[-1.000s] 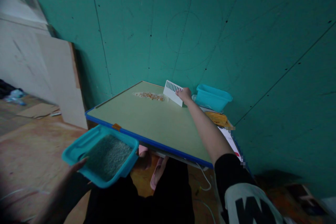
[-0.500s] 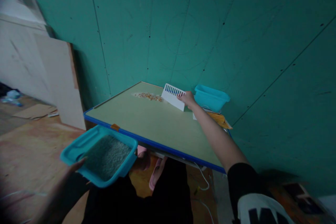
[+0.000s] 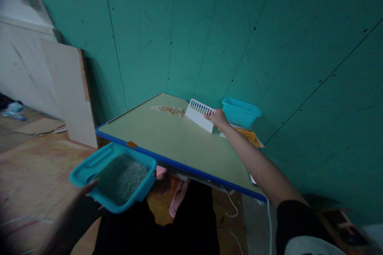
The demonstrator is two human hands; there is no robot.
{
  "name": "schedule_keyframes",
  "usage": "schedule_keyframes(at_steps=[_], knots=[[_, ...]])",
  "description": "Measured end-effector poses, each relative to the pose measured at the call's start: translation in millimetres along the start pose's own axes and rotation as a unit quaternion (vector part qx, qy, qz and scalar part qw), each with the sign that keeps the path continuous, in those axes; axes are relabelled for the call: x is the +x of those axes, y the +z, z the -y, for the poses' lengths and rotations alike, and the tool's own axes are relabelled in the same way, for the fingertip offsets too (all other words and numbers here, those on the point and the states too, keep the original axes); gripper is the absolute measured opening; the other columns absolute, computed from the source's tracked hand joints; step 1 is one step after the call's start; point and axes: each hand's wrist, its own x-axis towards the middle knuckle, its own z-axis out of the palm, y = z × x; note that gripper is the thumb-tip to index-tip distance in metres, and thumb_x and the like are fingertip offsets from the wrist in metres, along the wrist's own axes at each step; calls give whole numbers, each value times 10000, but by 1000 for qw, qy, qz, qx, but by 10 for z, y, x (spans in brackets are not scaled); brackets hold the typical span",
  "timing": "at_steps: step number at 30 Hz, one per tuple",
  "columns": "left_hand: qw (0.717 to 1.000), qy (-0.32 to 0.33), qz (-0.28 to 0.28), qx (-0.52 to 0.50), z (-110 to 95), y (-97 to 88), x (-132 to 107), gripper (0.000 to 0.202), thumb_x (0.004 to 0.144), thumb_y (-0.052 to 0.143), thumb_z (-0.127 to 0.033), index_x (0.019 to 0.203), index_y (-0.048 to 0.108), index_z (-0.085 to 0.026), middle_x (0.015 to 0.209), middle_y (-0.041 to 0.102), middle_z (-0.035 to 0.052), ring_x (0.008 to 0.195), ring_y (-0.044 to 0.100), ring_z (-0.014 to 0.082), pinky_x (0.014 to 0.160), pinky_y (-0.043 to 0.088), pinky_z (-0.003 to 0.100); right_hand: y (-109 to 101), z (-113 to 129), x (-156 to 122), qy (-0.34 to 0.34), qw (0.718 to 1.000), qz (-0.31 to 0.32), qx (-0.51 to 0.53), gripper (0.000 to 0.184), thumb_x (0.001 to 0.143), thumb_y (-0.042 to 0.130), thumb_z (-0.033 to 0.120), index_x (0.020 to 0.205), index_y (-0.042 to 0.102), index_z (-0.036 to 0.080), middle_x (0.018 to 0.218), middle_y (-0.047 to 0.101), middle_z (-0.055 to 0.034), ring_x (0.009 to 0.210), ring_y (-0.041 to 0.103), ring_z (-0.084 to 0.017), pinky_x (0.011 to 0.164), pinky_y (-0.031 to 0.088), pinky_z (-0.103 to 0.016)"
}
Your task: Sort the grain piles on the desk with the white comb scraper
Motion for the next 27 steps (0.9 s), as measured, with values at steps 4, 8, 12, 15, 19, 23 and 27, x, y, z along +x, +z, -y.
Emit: schedule_keyframes(at_steps=[4, 8, 12, 15, 19, 23, 27], knots=[[1000, -6, -9, 17, 15, 12, 37, 509, 810, 897, -231, 1246, 663, -351, 1066, 769, 53, 978, 793, 338, 683, 658, 388, -15, 11, -78, -3, 1000, 9, 12, 142, 748, 863, 197, 876, 811, 162, 808, 833, -65, 693, 754, -213, 574, 559, -255], [999, 0, -26, 24, 56, 33, 91, 447, 838, 857, -241, 1239, 680, -330, 1019, 746, 58, 921, 771, 330, 717, 646, 437, 8, 35, -133, -6, 1000, 18, 18, 137, 734, 864, 199, 855, 814, 157, 801, 831, -73, 685, 741, -215, 568, 546, -260], [999, 6, -39, 25, 87, 43, 121, 466, 847, 852, -257, 1273, 684, -345, 976, 739, 47, 874, 752, 314, 713, 620, 428, 38, 41, -154, -35, 999, 7, -2, 123, 733, 863, 213, 832, 820, 154, 796, 835, -78, 722, 751, -225, 608, 558, -267], [999, 6, -39, 26, 89, 43, 132, 422, 869, 830, -263, 1257, 679, -329, 915, 711, 40, 858, 740, 312, 703, 613, 421, 55, 53, -164, -35, 999, 9, -1, 156, 728, 869, 224, 862, 835, 154, 827, 848, -85, 746, 763, -238, 630, 575, -284], [999, 7, -38, 26, 82, 39, 138, 431, 879, 819, -250, 1272, 660, -327, 950, 708, 43, 883, 742, 309, 715, 617, 418, 91, 99, -185, -30, 999, 20, 8, 167, 721, 858, 218, 874, 842, 153, 852, 859, -92, 764, 773, -243, 635, 575, -285], [999, 3, -30, 25, 84, 29, 132, 453, 846, 860, -268, 1253, 668, -320, 1027, 733, 63, 933, 759, 325, 736, 631, 438, 149, 154, -208, -34, 999, 30, 16, 152, 723, 850, 202, 866, 840, 152, 864, 863, -94, 773, 780, -242, 645, 577, -283], [1000, 8, -17, 20, 89, 14, 128, 498, 816, 894, -266, 1249, 660, -337, 1090, 748, 67, 988, 780, 349, 778, 647, 477, 219, 197, -215, -44, 999, 30, 10, 150, 733, 851, 193, 879, 840, 158, 858, 865, -82, 788, 797, -247, 675, 603, -293]])
